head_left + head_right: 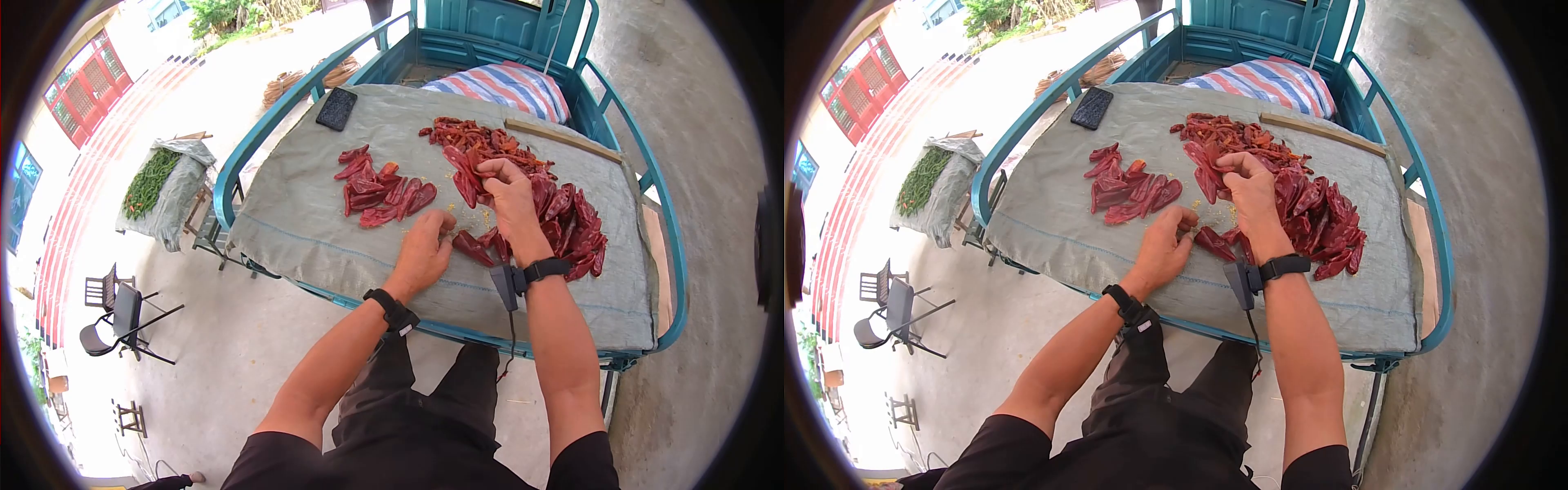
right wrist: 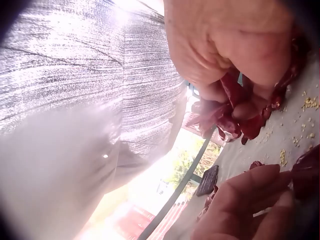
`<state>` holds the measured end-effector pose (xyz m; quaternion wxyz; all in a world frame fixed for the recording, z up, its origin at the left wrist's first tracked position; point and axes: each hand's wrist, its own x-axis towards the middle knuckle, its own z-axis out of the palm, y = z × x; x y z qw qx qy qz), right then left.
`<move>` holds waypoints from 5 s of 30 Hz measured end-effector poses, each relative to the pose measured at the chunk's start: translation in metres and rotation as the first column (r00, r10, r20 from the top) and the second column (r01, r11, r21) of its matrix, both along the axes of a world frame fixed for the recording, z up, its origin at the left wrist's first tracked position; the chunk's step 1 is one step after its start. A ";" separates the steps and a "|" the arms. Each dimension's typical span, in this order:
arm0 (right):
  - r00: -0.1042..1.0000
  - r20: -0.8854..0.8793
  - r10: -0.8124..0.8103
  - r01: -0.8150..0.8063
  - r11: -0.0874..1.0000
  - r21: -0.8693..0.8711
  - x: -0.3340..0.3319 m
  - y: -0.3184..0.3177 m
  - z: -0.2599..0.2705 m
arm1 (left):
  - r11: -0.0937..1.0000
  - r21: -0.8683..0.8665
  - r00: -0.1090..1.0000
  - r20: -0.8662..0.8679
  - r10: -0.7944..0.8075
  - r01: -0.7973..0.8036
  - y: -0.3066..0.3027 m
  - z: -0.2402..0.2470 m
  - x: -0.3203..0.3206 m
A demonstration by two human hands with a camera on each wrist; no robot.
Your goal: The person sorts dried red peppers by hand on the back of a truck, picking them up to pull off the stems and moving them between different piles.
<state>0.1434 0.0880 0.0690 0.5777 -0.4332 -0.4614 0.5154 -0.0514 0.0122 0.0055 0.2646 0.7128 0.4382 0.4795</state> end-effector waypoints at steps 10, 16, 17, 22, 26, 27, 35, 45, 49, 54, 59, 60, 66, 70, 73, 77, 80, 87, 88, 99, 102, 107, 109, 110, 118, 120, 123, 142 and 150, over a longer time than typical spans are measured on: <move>0.981 0.131 0.142 -0.152 0.986 0.071 -0.065 0.025 0.010 | 0.997 -0.031 0.997 -0.019 -0.076 0.075 -0.009 0.024 0.000; 0.933 0.218 0.286 -0.286 0.958 -0.031 -0.073 0.023 0.017 | 0.990 -0.068 0.992 0.003 -0.124 0.124 0.003 0.004 -0.004; 0.938 0.201 0.283 -0.280 0.959 -0.043 -0.072 0.020 0.021 | 0.992 -0.060 0.994 0.004 -0.113 0.114 0.004 -0.001 -0.004; 0.921 0.259 0.291 -0.306 0.952 0.016 -0.044 0.017 0.021 | 0.995 -0.033 0.995 0.021 -0.097 0.098 0.002 0.003 -0.004; 0.915 0.283 0.288 -0.299 0.954 -0.005 -0.006 0.005 0.015 | 0.997 -0.035 0.997 -0.003 -0.071 0.071 0.001 -0.002 -0.003; 0.918 0.270 0.290 -0.295 0.955 -0.022 0.002 0.003 0.019 | 0.997 -0.029 0.998 0.004 -0.070 0.070 0.004 -0.003 -0.003; 0.885 0.376 0.274 -0.308 0.951 0.033 0.030 -0.052 0.015 | 0.992 -0.095 0.996 -0.022 -0.088 0.086 0.003 0.001 -0.005; 0.725 0.688 0.000 -0.213 0.951 0.225 0.032 -0.097 0.011 | 0.994 -0.025 0.991 -0.077 -0.107 0.105 -0.001 0.009 -0.003; 0.425 0.871 -0.244 -0.216 0.908 0.360 0.027 -0.104 0.013 | 0.994 -0.042 0.991 -0.077 -0.107 0.104 -0.003 0.009 -0.004; 0.146 0.950 -0.276 -0.188 0.935 0.301 0.013 -0.115 -0.002 | 0.994 -0.029 0.992 -0.054 -0.110 0.108 -0.001 0.006 -0.004; 0.127 0.932 -0.339 -0.192 0.914 0.359 0.011 -0.109 -0.032 | 0.995 -0.048 0.995 -0.032 -0.091 0.090 0.001 0.000 -0.004; 0.138 0.924 -0.357 -0.214 0.900 0.380 0.011 -0.108 -0.035 | 0.995 -0.045 0.996 -0.033 -0.088 0.086 0.000 0.001 -0.003; 0.158 0.895 -0.418 -0.245 0.861 0.446 0.011 -0.107 -0.038 | 0.997 -0.045 0.998 -0.018 -0.068 0.067 -0.002 0.002 -0.004; 0.070 0.899 -0.432 -0.223 0.872 0.436 0.013 -0.105 -0.040 | 0.997 -0.033 0.997 0.011 -0.076 0.076 0.002 -0.002 0.000; 0.074 0.916 -0.394 -0.204 0.893 0.401 0.017 -0.105 -0.039 | 0.995 0.075 0.997 0.054 -0.063 0.059 0.005 -0.014 -0.001; 0.085 0.919 -0.386 -0.210 0.894 0.395 0.024 -0.106 -0.043 | 0.998 0.043 0.995 0.081 -0.053 0.050 0.002 -0.009 -0.002; 0.167 0.900 -0.402 -0.219 0.875 0.432 0.028 -0.106 -0.043 | 0.999 0.031 0.994 0.097 -0.047 0.044 0.002 -0.009 0.000; 0.441 0.810 -0.387 -0.168 0.851 0.498 0.027 -0.106 -0.019 | 0.999 -0.006 0.991 0.121 -0.053 0.054 0.001 -0.006 0.000; 0.503 0.781 -0.369 -0.136 0.859 0.493 0.028 -0.103 -0.014 | 0.999 -0.011 0.992 0.116 -0.050 0.052 0.003 -0.005 -0.001; 0.979 -0.195 -0.055 0.070 0.995 0.070 0.029 -0.073 -0.036 | 0.967 -0.233 0.982 0.180 -0.064 0.106 0.004 0.000 -0.004; 0.961 -0.277 0.009 0.006 0.998 0.057 0.022 -0.076 -0.038 | 0.968 -0.217 0.981 0.175 -0.085 0.123 0.001 0.005 -0.005; 0.924 -0.370 0.094 -0.085 0.996 0.041 0.014 -0.075 -0.044 | 0.966 -0.208 0.980 0.163 -0.118 0.152 0.002 0.005 -0.007; 0.897 -0.414 0.157 -0.145 0.988 0.060 0.009 -0.074 -0.047 | 0.965 -0.192 0.969 0.208 -0.135 0.176 0.003 0.005 -0.008; 0.881 -0.435 0.187 -0.174 0.982 0.069 0.006 -0.074 -0.049 | 0.962 -0.185 0.958 0.244 -0.152 0.200 0.004 0.004 -0.009; 0.860 -0.444 0.252 -0.260 0.965 0.045 0.004 -0.078 -0.054 | 0.936 -0.222 0.952 0.200 -0.231 0.274 0.003 0.018 -0.013; 0.854 -0.445 0.271 -0.277 0.959 0.052 0.006 -0.078 -0.054 | 0.931 -0.238 0.959 0.124 -0.253 0.276 0.002 0.020 -0.011; 0.860 -0.437 0.264 -0.274 0.961 0.041 0.007 -0.080 -0.054 | 0.906 -0.236 0.917 0.280 -0.283 0.351 0.006 0.009 -0.010; 0.935 -0.332 0.124 -0.107 0.992 0.070 0.000 -0.080 -0.057 | 0.977 -0.202 0.898 0.417 0.144 -0.062 0.000 0.017 0.001; 0.916 -0.359 0.179 -0.160 0.984 0.081 0.001 -0.076 -0.062 | 0.800 0.180 0.786 -0.161 0.598 -0.572 0.042 0.070 -0.062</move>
